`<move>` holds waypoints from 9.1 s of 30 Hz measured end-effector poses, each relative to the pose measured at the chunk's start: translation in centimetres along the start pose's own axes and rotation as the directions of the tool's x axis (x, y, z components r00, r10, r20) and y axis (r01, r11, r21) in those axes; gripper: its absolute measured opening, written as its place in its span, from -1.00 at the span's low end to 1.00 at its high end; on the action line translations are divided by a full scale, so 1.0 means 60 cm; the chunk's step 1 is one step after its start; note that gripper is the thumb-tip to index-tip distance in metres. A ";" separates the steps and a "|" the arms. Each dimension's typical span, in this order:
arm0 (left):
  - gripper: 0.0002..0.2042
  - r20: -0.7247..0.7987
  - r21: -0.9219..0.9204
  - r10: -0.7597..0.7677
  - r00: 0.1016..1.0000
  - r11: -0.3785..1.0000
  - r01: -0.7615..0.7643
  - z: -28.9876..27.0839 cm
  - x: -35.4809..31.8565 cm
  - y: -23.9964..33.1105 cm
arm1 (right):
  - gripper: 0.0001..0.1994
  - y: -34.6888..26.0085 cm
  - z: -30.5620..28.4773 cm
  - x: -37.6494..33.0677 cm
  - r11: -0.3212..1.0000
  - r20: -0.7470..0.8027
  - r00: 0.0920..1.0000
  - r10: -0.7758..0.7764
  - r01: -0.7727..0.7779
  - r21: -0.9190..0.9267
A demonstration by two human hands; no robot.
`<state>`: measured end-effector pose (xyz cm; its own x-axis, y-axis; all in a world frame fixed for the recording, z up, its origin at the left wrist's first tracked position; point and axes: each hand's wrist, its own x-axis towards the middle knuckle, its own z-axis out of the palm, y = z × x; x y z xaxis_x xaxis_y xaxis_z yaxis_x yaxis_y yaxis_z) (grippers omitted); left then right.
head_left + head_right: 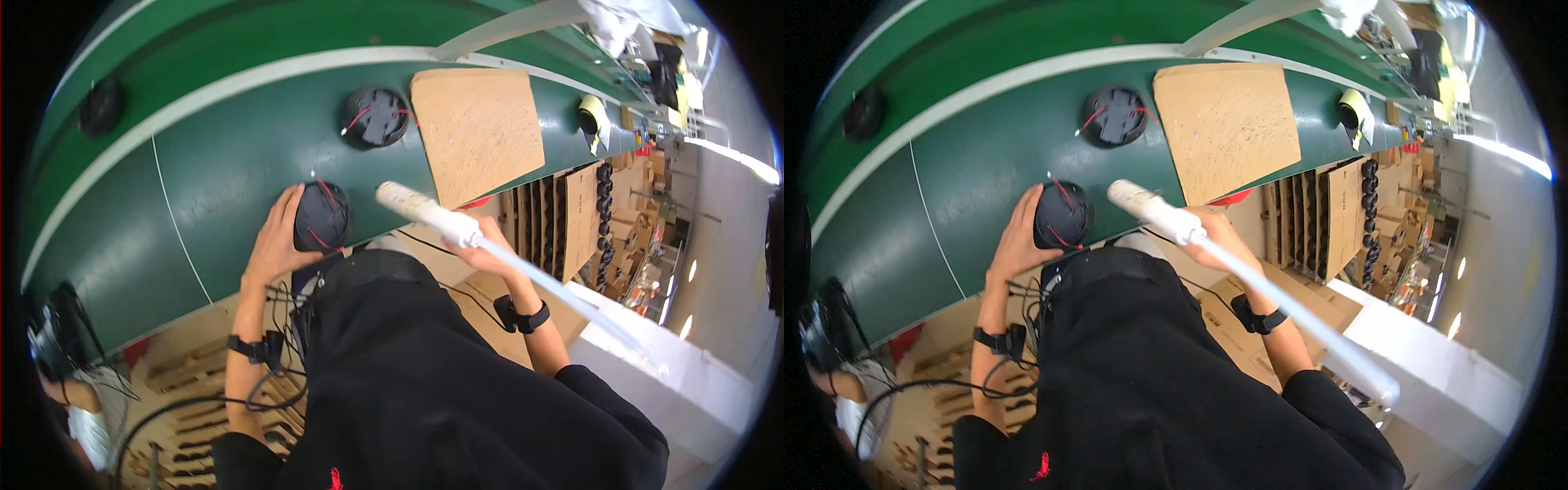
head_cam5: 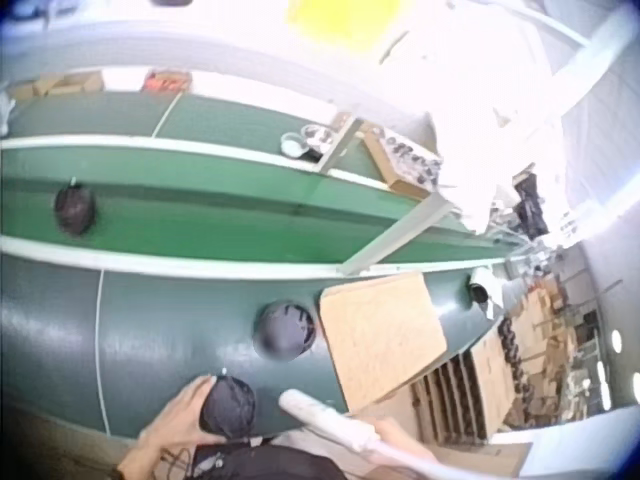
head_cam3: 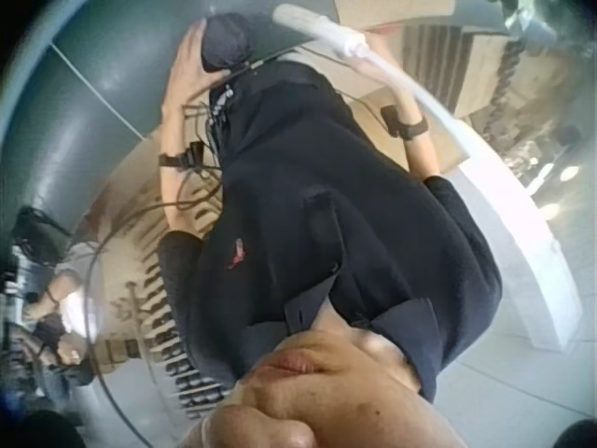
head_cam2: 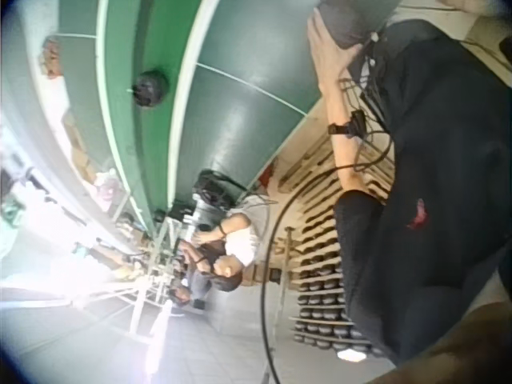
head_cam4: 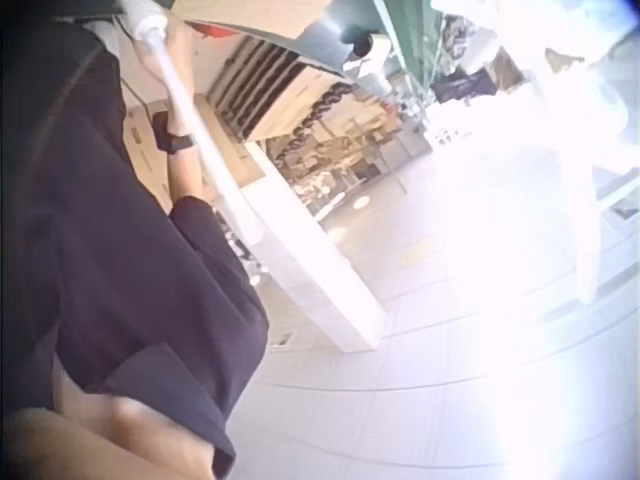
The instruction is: Using a hot glue gun to apply adhesive to circular components on an assembly line.
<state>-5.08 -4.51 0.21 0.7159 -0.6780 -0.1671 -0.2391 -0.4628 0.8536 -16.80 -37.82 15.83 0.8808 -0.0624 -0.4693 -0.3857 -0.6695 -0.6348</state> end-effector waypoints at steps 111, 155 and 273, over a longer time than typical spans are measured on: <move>0.29 0.576 0.140 0.312 0.756 0.873 -0.467 2.926 1.156 1.360 | 0.14 2.473 -0.956 -1.040 0.434 -0.549 -0.213 0.809 -0.415 0.800; -0.50 0.934 0.316 -0.137 0.330 0.749 -0.582 2.435 1.228 1.101 | -0.90 2.097 -0.508 -0.944 0.157 -0.218 0.342 0.914 0.199 0.967; -0.63 -0.528 -0.002 -0.268 0.806 0.950 0.314 -0.266 0.123 -0.098 | -0.35 0.373 -0.101 0.268 0.833 -0.663 0.562 0.495 -0.525 0.178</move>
<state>12.09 2.31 1.81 0.9873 -0.1211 -0.1026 -0.0009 -0.6506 0.7594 -9.59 -58.28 -2.22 0.4856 -0.8572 -0.1713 -0.8320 -0.3931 -0.3915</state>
